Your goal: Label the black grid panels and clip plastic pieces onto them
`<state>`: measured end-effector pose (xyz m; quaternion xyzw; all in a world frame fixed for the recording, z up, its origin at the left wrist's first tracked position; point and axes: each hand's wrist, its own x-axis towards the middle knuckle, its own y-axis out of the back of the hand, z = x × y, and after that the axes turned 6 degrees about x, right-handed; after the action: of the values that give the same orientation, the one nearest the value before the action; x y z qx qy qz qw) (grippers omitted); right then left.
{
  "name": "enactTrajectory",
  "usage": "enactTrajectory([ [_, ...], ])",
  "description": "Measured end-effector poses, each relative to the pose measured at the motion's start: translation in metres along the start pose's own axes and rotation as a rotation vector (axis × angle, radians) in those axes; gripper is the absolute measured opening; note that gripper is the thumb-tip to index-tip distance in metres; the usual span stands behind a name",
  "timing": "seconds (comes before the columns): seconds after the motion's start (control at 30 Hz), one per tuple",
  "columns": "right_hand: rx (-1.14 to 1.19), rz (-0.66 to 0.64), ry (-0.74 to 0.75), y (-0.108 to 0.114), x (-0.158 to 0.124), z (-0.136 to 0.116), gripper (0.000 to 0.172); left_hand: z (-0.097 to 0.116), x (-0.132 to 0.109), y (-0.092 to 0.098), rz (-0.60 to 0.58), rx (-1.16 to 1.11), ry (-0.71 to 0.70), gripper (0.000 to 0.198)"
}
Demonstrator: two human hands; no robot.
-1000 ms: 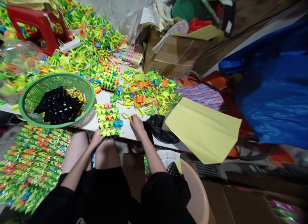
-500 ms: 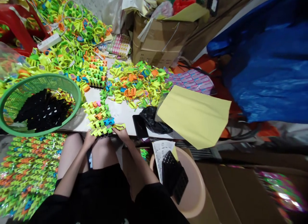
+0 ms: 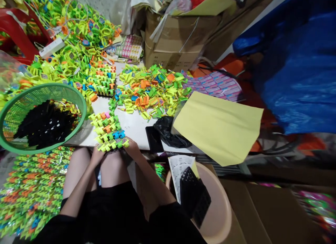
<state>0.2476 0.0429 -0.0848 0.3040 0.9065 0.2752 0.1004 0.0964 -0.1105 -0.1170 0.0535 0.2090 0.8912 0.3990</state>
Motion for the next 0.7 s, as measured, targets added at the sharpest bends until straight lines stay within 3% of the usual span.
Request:
enactTrajectory([
  [0.43,-0.292,-0.18,-0.067,-0.004,0.019,-0.005,0.026,-0.015,0.003,0.001,-0.015,0.027,-0.051,0.017],
  [0.57,-0.216,-0.151,-0.043,-0.008,0.021,-0.006,0.027,-0.007,0.001,0.004,-0.015,0.023,-0.081,0.024],
  [0.7,0.017,-0.191,0.058,-0.005,0.028,-0.009,0.023,-0.004,-0.001,0.006,-0.019,0.013,-0.107,0.028],
])
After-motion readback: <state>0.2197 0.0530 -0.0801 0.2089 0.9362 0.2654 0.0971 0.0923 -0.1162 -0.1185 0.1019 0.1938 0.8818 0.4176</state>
